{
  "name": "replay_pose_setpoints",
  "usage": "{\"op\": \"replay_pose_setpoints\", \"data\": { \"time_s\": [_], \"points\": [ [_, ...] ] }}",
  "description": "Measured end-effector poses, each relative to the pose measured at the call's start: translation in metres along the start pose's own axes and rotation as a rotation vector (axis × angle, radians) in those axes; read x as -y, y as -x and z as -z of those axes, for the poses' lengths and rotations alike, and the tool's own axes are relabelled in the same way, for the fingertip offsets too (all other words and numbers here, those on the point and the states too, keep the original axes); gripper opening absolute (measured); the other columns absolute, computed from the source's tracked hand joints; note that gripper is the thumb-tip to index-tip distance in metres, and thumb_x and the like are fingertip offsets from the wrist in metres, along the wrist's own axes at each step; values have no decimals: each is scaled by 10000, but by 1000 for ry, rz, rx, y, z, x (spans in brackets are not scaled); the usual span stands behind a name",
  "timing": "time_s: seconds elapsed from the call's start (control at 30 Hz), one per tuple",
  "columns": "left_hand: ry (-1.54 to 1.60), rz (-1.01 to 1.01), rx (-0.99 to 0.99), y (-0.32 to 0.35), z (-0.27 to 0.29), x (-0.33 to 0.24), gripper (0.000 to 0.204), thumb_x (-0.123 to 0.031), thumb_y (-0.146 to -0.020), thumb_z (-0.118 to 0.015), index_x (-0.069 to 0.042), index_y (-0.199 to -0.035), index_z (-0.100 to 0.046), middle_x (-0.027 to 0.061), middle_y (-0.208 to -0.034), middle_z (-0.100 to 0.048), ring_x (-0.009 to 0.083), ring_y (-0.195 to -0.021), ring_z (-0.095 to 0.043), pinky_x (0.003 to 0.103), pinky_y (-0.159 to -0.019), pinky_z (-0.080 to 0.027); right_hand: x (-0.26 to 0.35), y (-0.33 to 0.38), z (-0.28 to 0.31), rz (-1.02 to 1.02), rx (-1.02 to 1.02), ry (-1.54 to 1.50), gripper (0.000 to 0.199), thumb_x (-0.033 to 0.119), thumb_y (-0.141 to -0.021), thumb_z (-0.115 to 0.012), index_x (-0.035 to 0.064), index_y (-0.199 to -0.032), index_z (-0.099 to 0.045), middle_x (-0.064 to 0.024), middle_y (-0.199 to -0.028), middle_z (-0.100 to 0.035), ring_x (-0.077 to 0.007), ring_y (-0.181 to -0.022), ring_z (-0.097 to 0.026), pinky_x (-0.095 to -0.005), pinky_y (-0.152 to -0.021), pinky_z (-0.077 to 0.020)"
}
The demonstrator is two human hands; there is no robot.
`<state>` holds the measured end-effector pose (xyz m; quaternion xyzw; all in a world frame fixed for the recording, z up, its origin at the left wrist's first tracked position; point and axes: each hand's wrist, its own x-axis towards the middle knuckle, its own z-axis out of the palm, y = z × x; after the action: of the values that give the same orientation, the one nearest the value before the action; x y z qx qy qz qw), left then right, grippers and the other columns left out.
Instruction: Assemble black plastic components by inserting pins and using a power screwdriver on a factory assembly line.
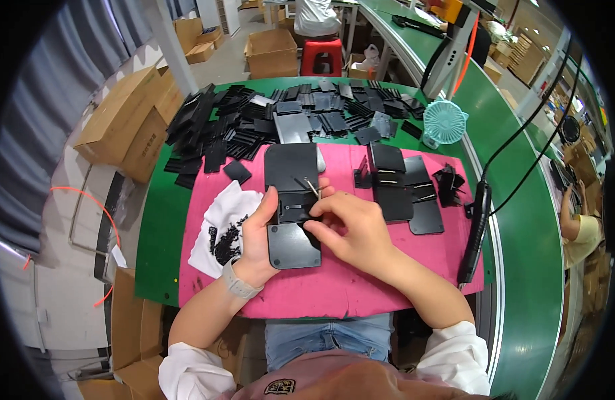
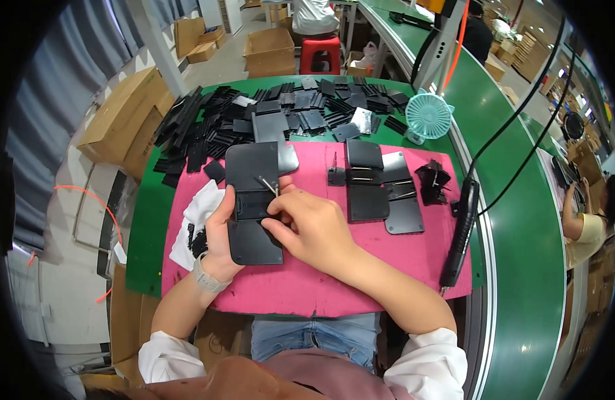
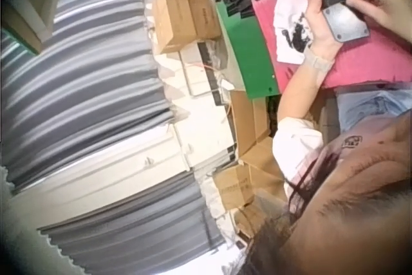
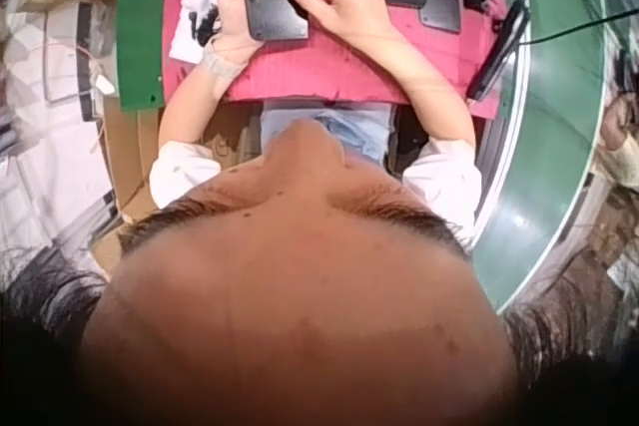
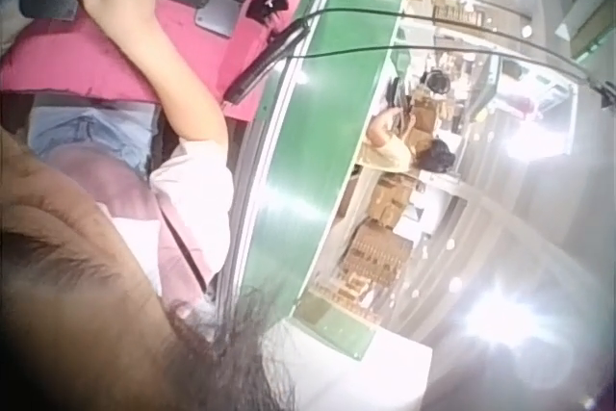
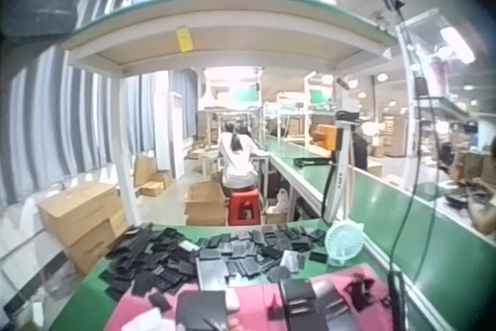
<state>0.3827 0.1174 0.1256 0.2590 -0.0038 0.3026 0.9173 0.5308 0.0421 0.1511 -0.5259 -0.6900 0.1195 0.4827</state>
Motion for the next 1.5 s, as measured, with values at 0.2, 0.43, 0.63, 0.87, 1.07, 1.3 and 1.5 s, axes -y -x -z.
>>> {"op": "replay_pose_setpoints", "data": {
  "time_s": [0.2,0.43,0.63,0.87,1.07,1.3,1.5],
  "points": [
    [-246,-48,-53,8,9,5,665,-496,-995,-266,7,-1430,-302,190,-1437,-389,312,-1267,-456,435,-1096,-328,-3,-3,1,75,-152,-16,188,11,-737,-737,10,-859,-594,-67,-745,-599,-141,-565,-591,-254,-500,-473],
    [-302,-79,-18,6,7,6,651,-476,-994,-289,-10,-1449,-270,181,-1445,-384,305,-1289,-434,436,-1095,-332,-7,-1,-5,282,-230,105,217,-33,-687,-760,16,-855,-632,-81,-794,-651,-150,-619,-619,-234,-517,-468],
    [-255,-114,-80,8,6,9,595,-403,-999,-328,32,-1405,-324,187,-1397,-438,285,-1263,-466,405,-1075,-358,1,-4,4,199,-138,158,218,40,-676,-765,30,-852,-637,-64,-760,-598,-215,-619,-630,-306,-541,-510],
    [-243,-129,-127,3,-1,10,533,-339,-999,-376,69,-1342,-390,204,-1351,-480,289,-1220,-506,397,-1059,-375,-3,2,0,350,-58,425,181,61,-684,-753,22,-821,-640,-51,-730,-543,-182,-536,-572,-291,-447,-456],
    [-300,-85,-51,3,0,9,532,-344,-992,-418,58,-1338,-394,201,-1329,-500,267,-1188,-527,389,-1034,-400,-7,2,3,532,-50,513,238,-4,-608,-722,6,-818,-611,-52,-720,-545,-148,-474,-526,-265,-408,-425],
    [-509,-102,-36,4,-2,11,545,-346,-969,-486,44,-1339,-397,187,-1306,-520,234,-1117,-561,361,-990,-426,-7,2,9,607,113,433,219,34,-608,-693,5,-798,-588,-35,-696,-477,-137,-467,-487,-284,-405,-396],
    [-581,-111,-92,4,-6,14,540,-340,-967,-490,43,-1337,-405,176,-1312,-517,223,-1112,-558,348,-986,-422,-3,2,12,532,165,452,160,41,-640,-674,25,-749,-557,-43,-678,-445,-144,-458,-491,-298,-396,-387]
  ]
}}
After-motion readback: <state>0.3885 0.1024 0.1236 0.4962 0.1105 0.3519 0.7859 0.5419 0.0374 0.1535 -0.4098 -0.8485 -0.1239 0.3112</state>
